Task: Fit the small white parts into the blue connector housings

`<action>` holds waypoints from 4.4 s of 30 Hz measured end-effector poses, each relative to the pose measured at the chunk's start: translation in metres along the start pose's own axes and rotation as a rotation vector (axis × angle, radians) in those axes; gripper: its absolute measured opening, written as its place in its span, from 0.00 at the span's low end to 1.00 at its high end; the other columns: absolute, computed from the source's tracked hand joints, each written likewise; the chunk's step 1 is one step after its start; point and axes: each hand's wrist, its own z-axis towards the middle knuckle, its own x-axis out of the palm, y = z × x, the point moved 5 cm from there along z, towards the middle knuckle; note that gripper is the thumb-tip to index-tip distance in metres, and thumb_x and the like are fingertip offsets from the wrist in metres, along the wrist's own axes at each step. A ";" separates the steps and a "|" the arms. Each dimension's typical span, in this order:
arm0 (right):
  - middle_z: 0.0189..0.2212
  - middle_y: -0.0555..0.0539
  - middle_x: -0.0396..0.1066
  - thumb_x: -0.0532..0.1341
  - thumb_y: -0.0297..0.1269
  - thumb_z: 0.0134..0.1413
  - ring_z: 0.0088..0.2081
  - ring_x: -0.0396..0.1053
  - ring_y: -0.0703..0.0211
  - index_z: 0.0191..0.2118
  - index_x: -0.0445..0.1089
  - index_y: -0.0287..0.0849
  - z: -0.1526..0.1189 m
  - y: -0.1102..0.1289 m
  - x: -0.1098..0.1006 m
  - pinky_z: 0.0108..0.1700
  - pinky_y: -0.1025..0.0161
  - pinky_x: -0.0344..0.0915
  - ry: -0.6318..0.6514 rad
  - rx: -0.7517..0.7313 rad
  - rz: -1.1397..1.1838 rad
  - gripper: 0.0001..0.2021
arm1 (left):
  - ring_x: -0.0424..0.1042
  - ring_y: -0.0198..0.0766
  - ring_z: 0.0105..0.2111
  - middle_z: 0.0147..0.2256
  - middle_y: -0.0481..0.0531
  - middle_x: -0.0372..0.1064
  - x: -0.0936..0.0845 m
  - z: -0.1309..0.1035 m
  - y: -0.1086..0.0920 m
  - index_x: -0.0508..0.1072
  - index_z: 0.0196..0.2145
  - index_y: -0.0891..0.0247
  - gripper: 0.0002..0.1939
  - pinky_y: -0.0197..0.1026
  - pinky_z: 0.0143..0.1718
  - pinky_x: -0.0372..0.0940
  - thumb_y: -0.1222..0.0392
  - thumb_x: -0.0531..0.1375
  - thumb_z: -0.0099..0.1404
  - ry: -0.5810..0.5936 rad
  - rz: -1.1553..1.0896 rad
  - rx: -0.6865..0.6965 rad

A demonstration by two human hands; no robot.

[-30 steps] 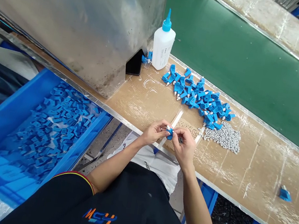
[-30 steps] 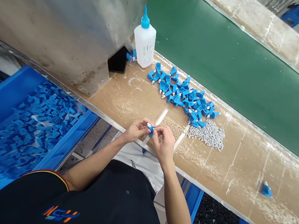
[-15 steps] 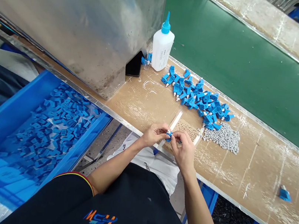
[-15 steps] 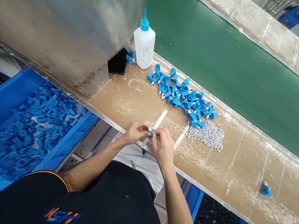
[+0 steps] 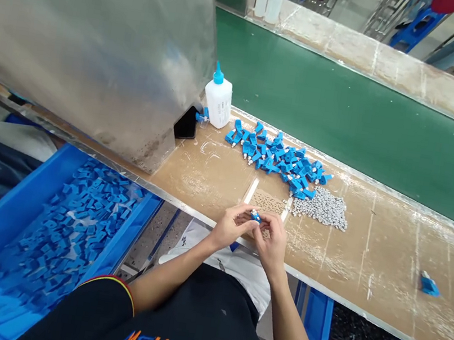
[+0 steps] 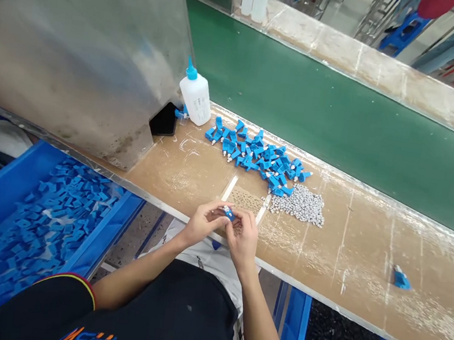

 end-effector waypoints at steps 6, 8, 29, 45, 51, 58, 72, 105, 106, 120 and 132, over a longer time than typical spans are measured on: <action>0.30 0.49 0.66 0.60 0.35 0.62 0.29 0.65 0.59 0.36 0.69 0.45 -0.002 0.002 -0.013 0.31 0.61 0.66 -0.172 0.012 -0.074 0.03 | 0.78 0.43 0.39 0.40 0.57 0.79 0.019 0.006 -0.019 0.79 0.44 0.64 0.14 0.42 0.42 0.73 0.53 0.61 0.67 -0.033 0.266 0.073; 0.29 0.50 0.65 0.60 0.36 0.62 0.28 0.64 0.60 0.35 0.68 0.45 -0.003 0.000 -0.013 0.30 0.62 0.65 -0.204 0.028 -0.090 0.04 | 0.78 0.43 0.38 0.38 0.56 0.79 0.023 0.011 -0.021 0.79 0.42 0.63 0.12 0.41 0.41 0.72 0.54 0.61 0.67 -0.018 0.340 0.111; 0.35 0.31 0.68 0.59 0.42 0.58 0.44 0.65 0.36 0.34 0.69 0.41 -0.033 -0.138 -0.303 0.43 0.45 0.59 -0.658 0.502 -0.921 0.10 | 0.71 0.61 0.49 0.46 0.64 0.67 0.005 0.162 -0.038 0.75 0.40 0.65 0.10 0.57 0.53 0.65 0.58 0.65 0.63 -0.086 1.189 0.147; 0.36 0.43 0.71 0.55 0.38 0.60 0.34 0.69 0.52 0.35 0.67 0.45 0.009 -0.127 -0.146 0.39 0.55 0.67 -0.174 0.211 -0.504 0.06 | 0.74 0.38 0.33 0.35 0.51 0.76 -0.032 0.104 -0.053 0.61 0.34 0.58 0.13 0.40 0.36 0.67 0.55 0.63 0.58 -0.080 0.430 0.115; 0.34 0.44 0.69 0.55 0.35 0.60 0.34 0.67 0.51 0.32 0.65 0.47 0.016 -0.127 -0.143 0.37 0.57 0.64 -0.061 0.189 -0.641 0.05 | 0.63 0.31 0.22 0.27 0.45 0.70 -0.048 0.069 -0.031 0.72 0.49 0.63 0.24 0.34 0.24 0.59 0.47 0.64 0.60 -0.091 0.318 0.006; 0.33 0.44 0.68 0.53 0.30 0.57 0.36 0.67 0.51 0.31 0.62 0.48 0.019 -0.121 -0.143 0.40 0.57 0.65 0.128 0.125 -0.540 0.06 | 0.68 0.30 0.24 0.32 0.49 0.73 -0.063 0.059 -0.010 0.78 0.44 0.64 0.25 0.36 0.28 0.69 0.41 0.67 0.58 -0.169 0.095 -0.059; 0.25 0.47 0.66 0.55 0.42 0.55 0.28 0.64 0.54 0.27 0.59 0.47 0.010 -0.116 -0.142 0.35 0.57 0.63 -0.041 0.390 -0.531 0.08 | 0.78 0.37 0.30 0.40 0.57 0.80 -0.030 0.046 0.009 0.72 0.37 0.64 0.25 0.39 0.34 0.74 0.44 0.73 0.52 0.008 -0.119 -0.131; 0.33 0.45 0.70 0.52 0.31 0.66 0.34 0.68 0.54 0.34 0.70 0.46 0.026 -0.123 -0.124 0.38 0.61 0.63 0.288 0.003 -0.667 0.11 | 0.74 0.35 0.26 0.29 0.50 0.74 -0.040 0.047 0.024 0.81 0.40 0.66 0.28 0.36 0.29 0.67 0.44 0.75 0.47 0.028 -0.147 -0.168; 0.34 0.44 0.71 0.52 0.31 0.65 0.35 0.69 0.54 0.35 0.71 0.46 0.027 -0.122 -0.123 0.38 0.61 0.64 0.283 0.014 -0.635 0.11 | 0.73 0.34 0.25 0.28 0.50 0.74 -0.040 0.047 0.024 0.81 0.40 0.67 0.28 0.36 0.29 0.67 0.43 0.75 0.47 0.031 -0.147 -0.165; 0.28 0.46 0.71 0.56 0.33 0.57 0.33 0.68 0.55 0.29 0.66 0.45 0.029 -0.119 -0.127 0.37 0.61 0.62 0.267 0.253 -0.634 0.06 | 0.72 0.34 0.27 0.29 0.51 0.74 -0.038 0.044 0.020 0.80 0.41 0.67 0.30 0.37 0.29 0.67 0.39 0.73 0.50 -0.005 -0.194 -0.173; 0.29 0.47 0.69 0.55 0.32 0.62 0.30 0.68 0.56 0.32 0.65 0.46 0.007 -0.089 -0.080 0.35 0.61 0.64 0.256 -0.060 -0.573 0.07 | 0.71 0.33 0.27 0.29 0.51 0.74 -0.039 0.041 0.021 0.81 0.40 0.68 0.29 0.37 0.30 0.68 0.40 0.73 0.51 0.010 -0.195 -0.137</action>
